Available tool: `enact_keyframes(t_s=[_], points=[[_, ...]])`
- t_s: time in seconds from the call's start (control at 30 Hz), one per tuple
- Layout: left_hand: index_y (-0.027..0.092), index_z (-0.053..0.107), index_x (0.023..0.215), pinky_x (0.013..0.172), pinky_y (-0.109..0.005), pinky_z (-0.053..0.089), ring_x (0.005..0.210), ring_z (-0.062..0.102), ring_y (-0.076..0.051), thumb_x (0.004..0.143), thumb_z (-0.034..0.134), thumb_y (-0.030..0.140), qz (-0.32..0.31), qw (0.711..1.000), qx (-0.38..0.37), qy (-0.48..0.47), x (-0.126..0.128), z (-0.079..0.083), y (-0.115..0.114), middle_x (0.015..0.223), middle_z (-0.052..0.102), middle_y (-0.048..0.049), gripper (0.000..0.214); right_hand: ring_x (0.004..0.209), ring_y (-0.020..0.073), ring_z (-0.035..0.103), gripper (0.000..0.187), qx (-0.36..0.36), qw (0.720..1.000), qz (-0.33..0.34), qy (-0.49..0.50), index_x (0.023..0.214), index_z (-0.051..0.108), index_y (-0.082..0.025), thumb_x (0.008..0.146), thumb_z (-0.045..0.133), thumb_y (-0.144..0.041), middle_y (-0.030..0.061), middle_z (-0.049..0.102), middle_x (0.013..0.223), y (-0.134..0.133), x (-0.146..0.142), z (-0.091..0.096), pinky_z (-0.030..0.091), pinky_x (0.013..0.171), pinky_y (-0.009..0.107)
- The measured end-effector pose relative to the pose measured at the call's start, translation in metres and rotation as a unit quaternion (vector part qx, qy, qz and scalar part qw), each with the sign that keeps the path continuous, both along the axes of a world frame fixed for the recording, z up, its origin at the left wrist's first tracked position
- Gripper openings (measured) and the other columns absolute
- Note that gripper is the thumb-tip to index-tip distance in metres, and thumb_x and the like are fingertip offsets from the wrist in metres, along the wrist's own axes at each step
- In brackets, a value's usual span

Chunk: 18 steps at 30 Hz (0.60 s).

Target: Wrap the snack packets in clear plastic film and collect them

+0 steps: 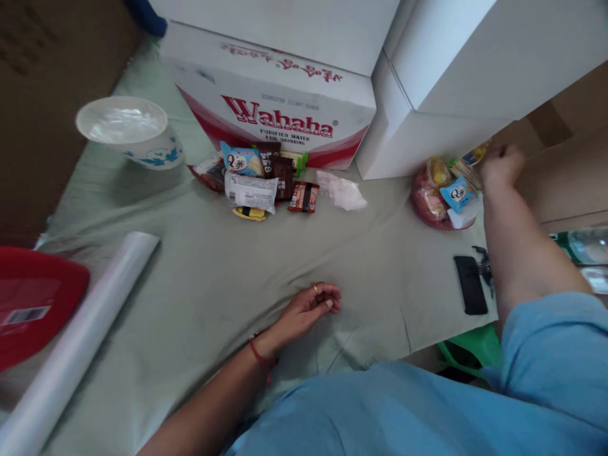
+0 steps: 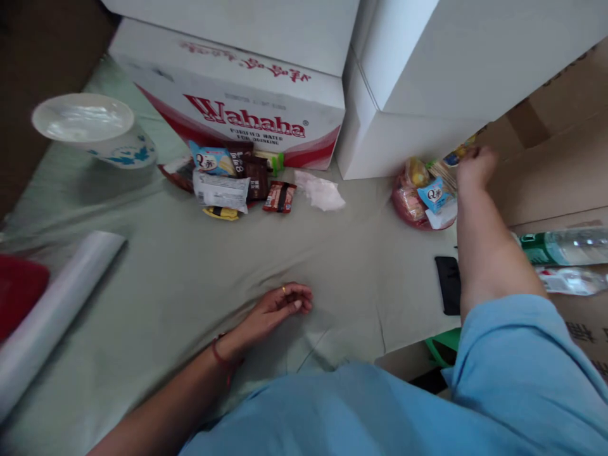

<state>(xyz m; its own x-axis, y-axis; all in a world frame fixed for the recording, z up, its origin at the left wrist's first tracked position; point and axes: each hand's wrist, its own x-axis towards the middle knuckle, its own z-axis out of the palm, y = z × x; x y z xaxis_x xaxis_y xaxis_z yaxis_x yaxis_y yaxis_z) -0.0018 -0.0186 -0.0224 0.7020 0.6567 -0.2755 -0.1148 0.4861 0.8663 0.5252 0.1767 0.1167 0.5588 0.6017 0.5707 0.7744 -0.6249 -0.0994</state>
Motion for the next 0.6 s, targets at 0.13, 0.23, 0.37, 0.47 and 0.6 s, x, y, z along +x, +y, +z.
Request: enact_keyframes(t_s=[0.13, 0.23, 0.37, 0.47, 0.6], points=[[0.023, 0.072, 0.110, 0.090, -0.041, 0.059, 0.092, 0.072, -0.021, 0.088, 0.076, 0.051, 0.002, 1.000, -0.007, -0.006, 0.000, -0.002, -0.001, 0.099, 0.075, -0.0076, 0.036, 0.112, 0.0178, 0.067, 0.032, 0.028, 0.988, 0.153, 0.008, 0.117, 0.072, -0.002, 0.108, 0.043, -0.012, 0.0243, 0.072, 0.116, -0.018, -0.076, 0.002, 0.042, 0.090, 0.039], [0.022, 0.073, 0.108, 0.090, -0.040, 0.058, 0.090, 0.072, -0.021, 0.085, 0.080, 0.051, 0.009, 1.000, -0.019, -0.015, 0.001, -0.004, -0.001, 0.096, 0.075, -0.0069, 0.038, 0.110, 0.0181, 0.065, 0.029, -0.155, 0.891, 0.415, 0.101, 0.113, 0.076, -0.009, 0.105, 0.054, -0.026, 0.0183, 0.072, 0.118, -0.031, -0.147, -0.032, 0.045, 0.092, 0.036], [0.021, 0.074, 0.103, 0.086, -0.037, 0.057, 0.087, 0.071, -0.020, 0.077, 0.087, 0.049, 0.018, 0.998, -0.046, -0.041, 0.000, -0.001, -0.001, 0.094, 0.075, -0.0066, 0.040, 0.105, 0.0252, 0.065, 0.030, -0.235, 0.803, 0.511, 0.199, 0.112, 0.075, -0.016, 0.085, 0.077, -0.028, 0.0152, 0.071, 0.118, -0.039, -0.210, -0.094, 0.051, 0.093, 0.040], [0.020, 0.075, 0.103, 0.078, -0.031, 0.054, 0.082, 0.067, -0.016, 0.077, 0.086, 0.046, 0.044, 0.998, -0.034, -0.039, -0.005, 0.002, 0.000, 0.099, 0.074, -0.0063, 0.038, 0.089, 0.0225, 0.064, 0.018, -0.099, 0.861, 0.420, 0.270, 0.094, 0.072, -0.018, 0.091, 0.064, -0.033, 0.0100, 0.070, 0.095, -0.057, -0.237, -0.123, 0.051, 0.087, 0.038], [0.019, 0.074, 0.097, 0.069, -0.027, 0.047, 0.072, 0.057, -0.013, 0.082, 0.081, 0.050, 0.129, 0.990, 0.047, 0.019, -0.017, 0.003, 0.005, 0.086, 0.069, -0.0024, 0.035, 0.064, 0.0150, 0.051, 0.028, 0.113, 0.836, 0.287, 0.455, 0.088, 0.063, -0.022, 0.091, 0.064, -0.050, -0.0011, 0.059, 0.073, -0.122, -0.286, -0.134, 0.044, 0.066, 0.029]])
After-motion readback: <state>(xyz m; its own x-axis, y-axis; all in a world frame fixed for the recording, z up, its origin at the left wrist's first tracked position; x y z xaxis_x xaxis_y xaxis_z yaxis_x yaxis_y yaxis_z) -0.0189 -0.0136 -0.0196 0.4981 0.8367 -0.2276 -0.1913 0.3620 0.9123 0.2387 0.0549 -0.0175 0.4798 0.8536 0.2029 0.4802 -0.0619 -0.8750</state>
